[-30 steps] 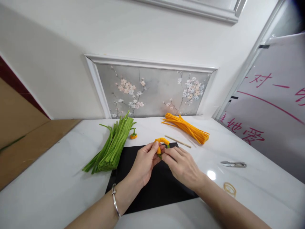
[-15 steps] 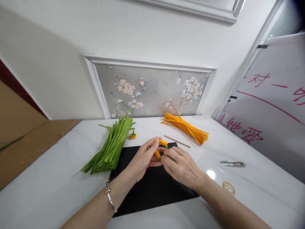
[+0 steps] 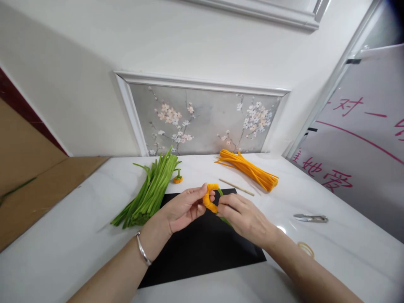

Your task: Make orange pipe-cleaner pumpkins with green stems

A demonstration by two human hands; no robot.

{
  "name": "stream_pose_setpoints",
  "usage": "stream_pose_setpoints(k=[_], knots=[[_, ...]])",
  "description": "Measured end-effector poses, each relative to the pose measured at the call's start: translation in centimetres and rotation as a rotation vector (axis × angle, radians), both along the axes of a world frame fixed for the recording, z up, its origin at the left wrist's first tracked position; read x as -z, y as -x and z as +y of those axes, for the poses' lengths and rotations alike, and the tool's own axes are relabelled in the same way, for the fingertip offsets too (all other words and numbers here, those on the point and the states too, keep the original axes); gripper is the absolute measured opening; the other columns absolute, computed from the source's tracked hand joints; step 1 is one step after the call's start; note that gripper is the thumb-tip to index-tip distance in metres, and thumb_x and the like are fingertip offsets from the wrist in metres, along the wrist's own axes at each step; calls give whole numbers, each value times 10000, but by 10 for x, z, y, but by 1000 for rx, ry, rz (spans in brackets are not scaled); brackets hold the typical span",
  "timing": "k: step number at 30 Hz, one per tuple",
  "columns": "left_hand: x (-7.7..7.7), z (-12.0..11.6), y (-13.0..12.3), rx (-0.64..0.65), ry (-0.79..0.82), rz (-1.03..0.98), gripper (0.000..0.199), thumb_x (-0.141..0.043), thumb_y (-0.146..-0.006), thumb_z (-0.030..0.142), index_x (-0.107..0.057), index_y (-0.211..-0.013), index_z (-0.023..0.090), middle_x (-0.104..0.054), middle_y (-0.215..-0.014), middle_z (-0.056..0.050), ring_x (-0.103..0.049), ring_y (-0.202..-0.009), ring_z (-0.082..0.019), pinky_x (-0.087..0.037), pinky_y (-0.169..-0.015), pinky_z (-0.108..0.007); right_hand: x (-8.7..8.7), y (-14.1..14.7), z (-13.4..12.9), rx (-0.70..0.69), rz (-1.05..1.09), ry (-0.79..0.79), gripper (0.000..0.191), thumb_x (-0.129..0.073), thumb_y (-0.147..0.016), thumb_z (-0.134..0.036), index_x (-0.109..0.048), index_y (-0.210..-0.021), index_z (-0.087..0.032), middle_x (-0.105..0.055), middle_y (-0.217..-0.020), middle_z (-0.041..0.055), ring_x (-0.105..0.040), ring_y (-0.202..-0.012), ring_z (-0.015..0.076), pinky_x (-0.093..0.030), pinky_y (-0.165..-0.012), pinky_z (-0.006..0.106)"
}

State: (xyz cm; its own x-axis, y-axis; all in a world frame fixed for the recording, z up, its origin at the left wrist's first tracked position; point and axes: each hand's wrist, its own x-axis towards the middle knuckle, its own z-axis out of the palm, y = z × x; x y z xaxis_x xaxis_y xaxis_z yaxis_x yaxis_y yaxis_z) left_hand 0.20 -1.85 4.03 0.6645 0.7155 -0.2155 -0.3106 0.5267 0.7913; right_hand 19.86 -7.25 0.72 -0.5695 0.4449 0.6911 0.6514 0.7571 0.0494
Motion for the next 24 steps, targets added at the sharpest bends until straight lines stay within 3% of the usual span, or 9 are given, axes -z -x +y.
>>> stream_pose_setpoints(k=[5,9,14,20,24], knots=[[-2,-4,-4,-42,-61,2,111,-723,-793,177,-718,-871,98,-688,-827,-63,-645,-702,-87,-537,-691,-147,2,2,0,4,64,-26,130,-479,-939,-115,-599,-904,-151,-623,-898,80,-559,-773,158,-503,-719,289],[-3,-7,-8,-108,-219,61,115,-739,-778,223,-686,-786,121,-636,-709,0,-579,-602,-52,-488,-605,-134,2,5,-2,-1,106,-50,102,-504,-933,-127,-592,-886,-148,-631,-898,89,-573,-781,163,-507,-715,286],[-1,-14,-17,-244,-289,61,247,-716,-798,279,-620,-1013,205,-667,-773,15,-537,-565,-44,-447,-586,-149,-2,9,-6,-1,131,-81,98,-504,-949,-170,-569,-877,-165,-648,-831,59,-554,-690,142,-480,-646,267],[1,-20,-23,-224,-266,16,264,-735,-779,252,-606,-1004,200,-684,-761,8,-556,-571,-62,-443,-592,-165,-2,12,-8,1,87,-91,132,-507,-926,-118,-584,-832,-169,-657,-764,33,-536,-633,130,-434,-616,275],[4,-21,-25,-196,-260,-26,206,-730,-785,229,-631,-962,192,-710,-860,-23,-634,-763,-110,-468,-711,-194,-2,15,-9,23,88,-112,124,-524,-907,-107,-595,-823,-164,-644,-721,22,-536,-613,128,-407,-588,277]])
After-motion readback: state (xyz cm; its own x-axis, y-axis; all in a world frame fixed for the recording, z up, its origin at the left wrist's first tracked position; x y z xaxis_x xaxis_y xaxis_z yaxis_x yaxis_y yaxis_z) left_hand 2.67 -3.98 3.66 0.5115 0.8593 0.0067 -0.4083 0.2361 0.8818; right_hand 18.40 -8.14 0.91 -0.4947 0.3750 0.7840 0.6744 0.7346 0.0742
